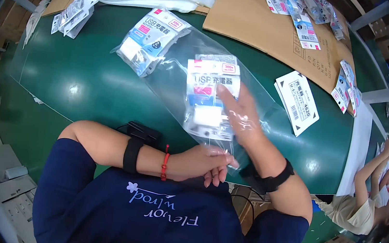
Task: Packaging USB chargers and labels into plastic bags at a manual packaging station.
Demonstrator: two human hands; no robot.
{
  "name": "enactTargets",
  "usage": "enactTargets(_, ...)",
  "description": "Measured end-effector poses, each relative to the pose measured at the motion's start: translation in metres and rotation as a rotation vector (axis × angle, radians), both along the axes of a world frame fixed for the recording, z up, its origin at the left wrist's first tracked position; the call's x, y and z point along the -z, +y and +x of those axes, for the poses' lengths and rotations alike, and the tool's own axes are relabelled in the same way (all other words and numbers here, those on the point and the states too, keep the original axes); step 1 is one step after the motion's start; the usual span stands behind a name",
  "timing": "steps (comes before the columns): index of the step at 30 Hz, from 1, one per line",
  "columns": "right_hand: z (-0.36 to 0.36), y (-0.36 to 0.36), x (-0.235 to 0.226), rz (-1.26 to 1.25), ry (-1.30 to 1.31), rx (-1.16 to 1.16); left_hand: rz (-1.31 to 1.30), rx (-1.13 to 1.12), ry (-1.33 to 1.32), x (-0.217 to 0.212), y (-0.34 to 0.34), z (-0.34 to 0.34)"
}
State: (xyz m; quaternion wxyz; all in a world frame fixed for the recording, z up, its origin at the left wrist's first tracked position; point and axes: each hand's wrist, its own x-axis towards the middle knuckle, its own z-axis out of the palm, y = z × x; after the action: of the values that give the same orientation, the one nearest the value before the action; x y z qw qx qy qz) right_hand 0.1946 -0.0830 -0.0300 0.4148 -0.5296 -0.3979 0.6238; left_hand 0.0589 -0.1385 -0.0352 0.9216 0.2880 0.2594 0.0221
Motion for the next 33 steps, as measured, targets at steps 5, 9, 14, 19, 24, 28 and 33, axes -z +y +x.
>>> enactTargets(5, -0.021, 0.000, -0.012, -0.027, 0.042, 0.130, 0.112, 0.082, 0.055, -0.006, 0.001, -0.004)
enactTargets(9, 0.009, 0.007, -0.035, -0.242, -0.099, -0.144, 0.142, 0.089, 0.015, -0.007, 0.004, -0.011)
enactTargets(14, -0.005, 0.002, -0.021, -0.325, 0.121, -0.141, 0.128, 0.174, 0.066, -0.004, 0.003, -0.013)
enactTargets(19, -0.043, 0.016, -0.020, -0.094, 0.258, -0.029, 0.183, 0.249, 0.048, 0.002, 0.003, -0.014)
enactTargets(24, -0.029, 0.015, -0.008, -0.109, 0.154, -0.111, 0.390, 0.476, -0.015, 0.000, 0.013, -0.024)
enactTargets(28, 0.018, 0.003, -0.052, 0.048, -0.194, -0.548, 0.482, 0.509, -0.203, -0.022, 0.043, -0.046)
enactTargets(33, 0.096, 0.021, -0.103, 0.206, -0.167, -0.796, 0.493, 0.284, -0.328, -0.042, 0.078, -0.072)
